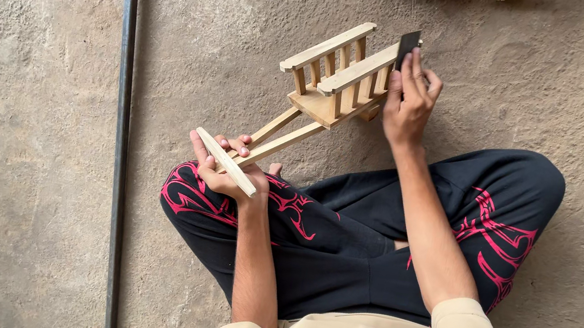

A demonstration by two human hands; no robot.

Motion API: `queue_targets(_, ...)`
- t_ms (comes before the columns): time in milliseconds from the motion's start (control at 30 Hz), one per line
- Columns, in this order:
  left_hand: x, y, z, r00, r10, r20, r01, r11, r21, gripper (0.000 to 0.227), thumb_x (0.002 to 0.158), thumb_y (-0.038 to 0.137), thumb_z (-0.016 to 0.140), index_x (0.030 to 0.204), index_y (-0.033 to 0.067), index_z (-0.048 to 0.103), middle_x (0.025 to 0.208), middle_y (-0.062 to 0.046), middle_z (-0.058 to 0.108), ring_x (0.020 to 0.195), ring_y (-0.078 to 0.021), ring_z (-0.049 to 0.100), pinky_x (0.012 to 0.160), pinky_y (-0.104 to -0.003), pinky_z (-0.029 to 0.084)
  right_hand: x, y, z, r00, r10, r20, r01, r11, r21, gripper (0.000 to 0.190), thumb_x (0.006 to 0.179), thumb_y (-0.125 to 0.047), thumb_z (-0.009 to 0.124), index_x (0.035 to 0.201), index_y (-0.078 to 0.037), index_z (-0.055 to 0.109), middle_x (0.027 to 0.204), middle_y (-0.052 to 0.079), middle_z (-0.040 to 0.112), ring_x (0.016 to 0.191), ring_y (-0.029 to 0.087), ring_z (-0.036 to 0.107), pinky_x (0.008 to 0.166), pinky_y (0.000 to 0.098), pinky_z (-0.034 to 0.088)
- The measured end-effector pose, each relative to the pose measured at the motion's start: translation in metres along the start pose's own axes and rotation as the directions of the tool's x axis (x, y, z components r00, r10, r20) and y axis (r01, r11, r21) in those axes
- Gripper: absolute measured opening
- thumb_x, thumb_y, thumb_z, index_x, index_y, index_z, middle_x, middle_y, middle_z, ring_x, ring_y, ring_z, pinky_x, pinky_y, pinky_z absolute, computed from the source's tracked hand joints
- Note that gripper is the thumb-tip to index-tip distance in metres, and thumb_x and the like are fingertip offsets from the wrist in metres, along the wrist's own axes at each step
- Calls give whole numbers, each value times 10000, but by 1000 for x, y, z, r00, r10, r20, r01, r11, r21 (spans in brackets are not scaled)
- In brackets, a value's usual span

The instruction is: The person sits cross-legged on the floor and sands a small wooden chair with a sanding block. They hold the chair in one hand and rub the sanding block over the legs, seat, and backrest repeatedly.

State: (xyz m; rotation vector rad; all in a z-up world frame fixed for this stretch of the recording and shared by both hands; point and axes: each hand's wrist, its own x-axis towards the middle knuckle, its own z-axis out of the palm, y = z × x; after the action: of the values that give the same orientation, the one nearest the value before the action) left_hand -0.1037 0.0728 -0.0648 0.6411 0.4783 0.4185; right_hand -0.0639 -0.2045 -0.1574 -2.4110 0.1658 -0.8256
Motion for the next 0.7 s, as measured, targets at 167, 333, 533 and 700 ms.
queue_targets(167, 1, 0, -2, 1000, 3, 12, -3, 1000, 4, 837, 880, 233, 360, 1670, 63, 141, 913, -85, 505, 631, -206, 504, 834, -475, 542, -31, -24, 2, 945, -327, 5, 325, 942, 84, 374, 1100, -232, 596, 1432, -59, 591, 1353, 160, 704, 1047, 299, 571, 970, 309, 484)
queue_targets(333, 1, 1, -1, 1000, 8, 3, -8, 1000, 0, 831, 877, 242, 357, 1666, 71, 160, 909, -81, 508, 626, -201, 508, 825, -461, 549, -7, -2, 1, 994, -107, 29, 105, 993, 55, 471, 1088, -165, 570, 1535, -66, 461, 1192, 50, 726, 1007, 211, 597, 1021, 385, 480)
queue_targets(533, 0, 0, -1, 1000, 0, -7, 0, 1000, 0, 826, 869, 225, 348, 1657, 67, 159, 895, -75, 514, 610, -198, 510, 819, -457, 556, 2, -6, -4, 993, -110, -33, 114, 970, 215, 221, 1097, -118, 560, 1266, -260, 549, 1262, 218, 662, 1153, 299, 609, 1017, 363, 531)
queue_targets(700, 1, 1, -2, 1000, 12, -6, -12, 999, 32, 825, 867, 222, 333, 1652, 46, 146, 870, -71, 522, 593, -187, 512, 793, -451, 560, -19, -26, -1, 967, -256, 10, 254, 962, 98, 213, 1072, -151, 572, 1141, 17, 684, 1102, 214, 745, 1077, 282, 584, 949, 374, 513)
